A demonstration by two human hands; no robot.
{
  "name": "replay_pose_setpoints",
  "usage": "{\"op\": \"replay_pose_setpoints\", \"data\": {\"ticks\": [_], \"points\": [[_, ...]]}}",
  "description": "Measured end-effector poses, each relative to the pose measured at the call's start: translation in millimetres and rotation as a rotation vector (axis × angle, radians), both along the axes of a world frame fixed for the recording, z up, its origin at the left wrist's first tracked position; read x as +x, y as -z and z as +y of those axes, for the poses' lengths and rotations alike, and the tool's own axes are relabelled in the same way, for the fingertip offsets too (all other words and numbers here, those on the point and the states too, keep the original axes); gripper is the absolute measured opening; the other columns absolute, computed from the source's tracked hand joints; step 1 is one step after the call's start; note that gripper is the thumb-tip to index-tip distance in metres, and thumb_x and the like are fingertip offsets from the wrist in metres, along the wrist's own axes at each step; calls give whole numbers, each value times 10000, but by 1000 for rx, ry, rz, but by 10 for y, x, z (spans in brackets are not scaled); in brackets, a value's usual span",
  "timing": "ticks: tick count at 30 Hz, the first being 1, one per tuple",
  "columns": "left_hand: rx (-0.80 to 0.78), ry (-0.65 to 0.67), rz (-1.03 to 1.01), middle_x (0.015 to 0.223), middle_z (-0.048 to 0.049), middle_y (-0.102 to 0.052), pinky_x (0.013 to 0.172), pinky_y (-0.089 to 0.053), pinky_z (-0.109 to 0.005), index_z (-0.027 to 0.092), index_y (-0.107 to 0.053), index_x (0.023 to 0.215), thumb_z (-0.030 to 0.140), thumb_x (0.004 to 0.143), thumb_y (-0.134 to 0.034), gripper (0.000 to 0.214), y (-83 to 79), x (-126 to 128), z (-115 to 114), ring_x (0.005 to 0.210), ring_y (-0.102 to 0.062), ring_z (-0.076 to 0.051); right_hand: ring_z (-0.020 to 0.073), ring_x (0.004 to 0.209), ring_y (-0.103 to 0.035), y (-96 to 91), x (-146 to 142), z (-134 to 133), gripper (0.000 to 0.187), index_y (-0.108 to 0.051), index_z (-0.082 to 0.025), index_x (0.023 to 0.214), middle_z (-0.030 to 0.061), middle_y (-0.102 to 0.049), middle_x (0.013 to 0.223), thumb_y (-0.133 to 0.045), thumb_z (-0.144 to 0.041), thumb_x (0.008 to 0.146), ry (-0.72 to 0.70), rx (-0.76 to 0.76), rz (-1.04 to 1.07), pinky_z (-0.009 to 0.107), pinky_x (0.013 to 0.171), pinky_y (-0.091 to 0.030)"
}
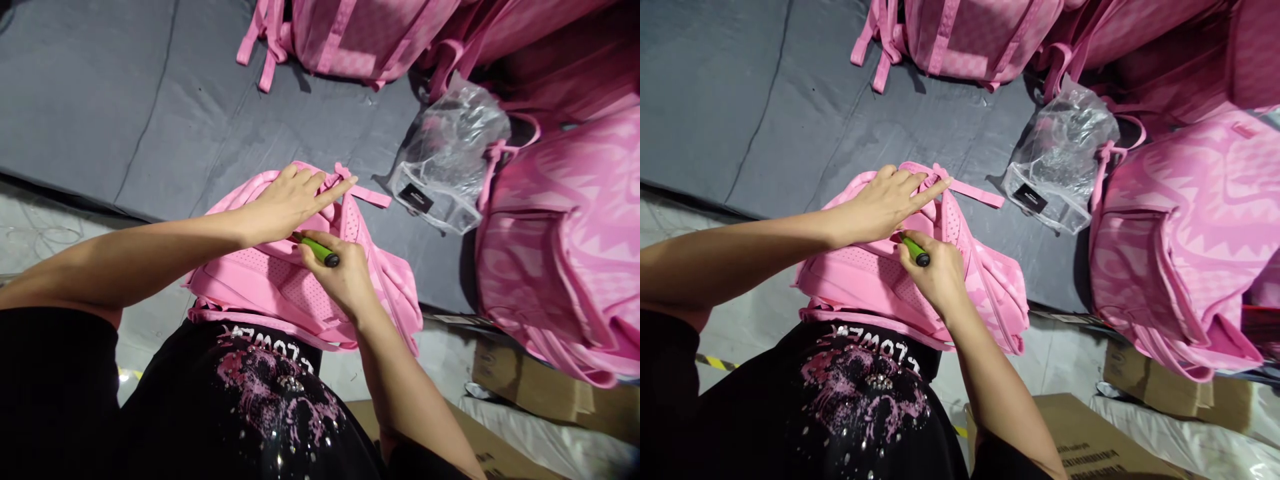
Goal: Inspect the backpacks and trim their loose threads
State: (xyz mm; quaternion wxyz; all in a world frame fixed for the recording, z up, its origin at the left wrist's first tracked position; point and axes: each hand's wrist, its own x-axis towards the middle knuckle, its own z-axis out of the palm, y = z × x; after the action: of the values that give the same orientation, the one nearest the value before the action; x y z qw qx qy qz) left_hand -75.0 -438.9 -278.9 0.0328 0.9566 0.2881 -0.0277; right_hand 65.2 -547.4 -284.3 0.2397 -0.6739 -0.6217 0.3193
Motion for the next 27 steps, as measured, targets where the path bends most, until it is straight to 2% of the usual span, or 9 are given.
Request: {"op": "replay_pose_setpoints", "data": {"ticks": [4, 7, 12, 15, 19, 21, 24, 27], "points": [[1, 3, -18, 1431, -193, -463, 1061, -301, -480, 186, -2, 1614, 126, 899, -472, 857, 0, -2, 1, 1282, -455, -359, 238, 858, -744, -11, 52, 10, 248, -729, -220, 1054, 37, -790, 964, -634, -337, 858, 7, -35, 62, 377, 795, -588], [-1, 5, -16, 1424, -195, -463, 1058, -294, -482, 186, 12, 1613, 112, 891, -468, 870, -2, -5, 2, 1279, -454, -365, 229, 882, -741, 10, 113, 25, 234, -733, -209, 1016, 41, -786, 989, -644, -327, 835, -21, -3, 123, 372, 816, -587], [5, 9, -7, 1436, -195, -447, 1061, -297, -473, 188, 12, 1609, 93, 903, -432, 840, -1, -10, 0, 1283, -455, -356, 221, 867, -747, 60, 152, 41, 266, -754, -200, 1045, 47, -789, 1000, -653, -315, 828, -12, -27, 173, 388, 840, -595], [-15, 5, -5, 1453, -202, -432, 1072, -299, -483, 182, -6, 1609, 124, 913, -454, 830, 0, 8, 3, 1301, -443, -365, 217, 904, -746, 88, 127, 36, 271, -757, -198, 1057, 50, -786, 1034, -650, -308, 833, -21, 19, 229, 385, 874, -595], [-45, 13, 9, 1489, -204, -404, 1087, -310, -487, 194, -16, 1612, 122, 928, -452, 814, -45, -7, 19, 1343, -424, -359, 225, 903, -749, 107, 129, 6, 264, -756, -214, 1072, 40, -788, 1029, -650, -303, 847, -16, 45, 191, 405, 872, -598], [-57, 20, 32, 1551, -205, -334, 1103, -301, -513, 214, 10, 1614, 154, 922, -511, 868, -105, -82, 22, 1406, -358, -374, 225, 911, -750, 112, 139, -18, 255, -755, -220, 1074, 36, -787, 1036, -656, -301, 853, -5, 58, 201, 404, 876, -599], [-74, -60, 92, 1649, -221, -120, 1108, -276, -612, 247, 104, 1605, 274, 858, -679, 1083, -209, -258, 6, 1485, -185, -442, 213, 963, -745, 134, 103, -43, 251, -752, -228, 1094, 28, -782, 1079, -665, -305, 872, -7, 94, 283, 385, 922, -590], [-115, -159, 119, 1670, -226, 45, 1056, -318, -659, 275, 236, 1566, 436, 813, -738, 1242, -248, -377, -22, 1458, -169, -495, 208, 1000, -740, 182, -23, -32, 250, -753, -238, 1104, 22, -779, 1104, -680, -296, 872, -44, 120, 376, 367, 937, -587]]}}
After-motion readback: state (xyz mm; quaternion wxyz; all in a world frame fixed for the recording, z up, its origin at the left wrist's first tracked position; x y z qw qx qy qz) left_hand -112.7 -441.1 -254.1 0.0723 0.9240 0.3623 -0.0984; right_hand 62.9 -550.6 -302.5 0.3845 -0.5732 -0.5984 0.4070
